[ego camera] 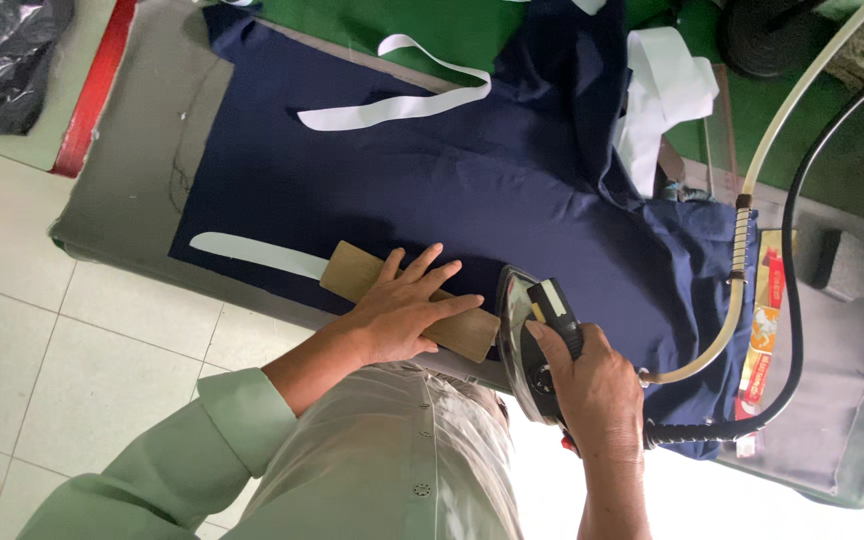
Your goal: The person irons a dark blue garment on a padded ironing board using a steam iron. They smooth the fabric with their hands, place a white strap on the garment, and use a wooden block to press down on the strap while ironing.
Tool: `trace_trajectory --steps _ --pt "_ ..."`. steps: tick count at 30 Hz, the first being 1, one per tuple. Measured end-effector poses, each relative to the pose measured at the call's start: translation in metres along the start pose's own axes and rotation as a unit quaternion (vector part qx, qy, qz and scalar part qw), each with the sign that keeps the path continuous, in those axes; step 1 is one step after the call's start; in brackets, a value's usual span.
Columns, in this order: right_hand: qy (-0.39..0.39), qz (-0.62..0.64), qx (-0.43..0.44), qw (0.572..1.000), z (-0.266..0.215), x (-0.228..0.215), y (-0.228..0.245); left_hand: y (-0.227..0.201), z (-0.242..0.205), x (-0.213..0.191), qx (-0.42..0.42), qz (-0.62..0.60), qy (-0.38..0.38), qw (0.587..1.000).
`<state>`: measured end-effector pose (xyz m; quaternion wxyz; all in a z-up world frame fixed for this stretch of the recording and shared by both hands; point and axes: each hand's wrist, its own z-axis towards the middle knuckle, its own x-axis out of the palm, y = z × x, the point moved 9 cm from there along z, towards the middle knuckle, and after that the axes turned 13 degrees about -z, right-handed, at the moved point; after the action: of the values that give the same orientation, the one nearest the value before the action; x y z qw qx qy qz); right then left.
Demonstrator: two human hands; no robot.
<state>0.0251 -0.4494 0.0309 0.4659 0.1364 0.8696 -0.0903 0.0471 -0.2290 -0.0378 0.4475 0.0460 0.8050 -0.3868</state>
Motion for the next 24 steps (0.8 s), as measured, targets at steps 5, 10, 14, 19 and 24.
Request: trace_trajectory --steps 5,10,14,19,24 --pt "-0.014 0.011 0.033 0.999 0.003 -0.002 -0.023 -0.019 0.013 0.011 0.006 -0.019 0.003 1.000" --pt "-0.043 0.019 0.035 0.998 0.008 -0.010 -0.041 -0.035 0.024 0.023 0.015 -0.016 -0.002 1.000" --pt "-0.024 0.065 0.021 0.997 0.016 -0.007 -0.048 -0.041 0.022 0.023 0.045 -0.025 -0.031 0.998" --pt "0.060 0.055 0.019 0.997 0.004 -0.008 -0.029 -0.010 -0.011 -0.009 0.018 -0.008 -0.031 0.999" --pt "-0.074 -0.098 -0.238 0.964 -0.004 0.004 0.031 0.075 -0.064 -0.032 -0.079 0.046 -0.068 0.993"
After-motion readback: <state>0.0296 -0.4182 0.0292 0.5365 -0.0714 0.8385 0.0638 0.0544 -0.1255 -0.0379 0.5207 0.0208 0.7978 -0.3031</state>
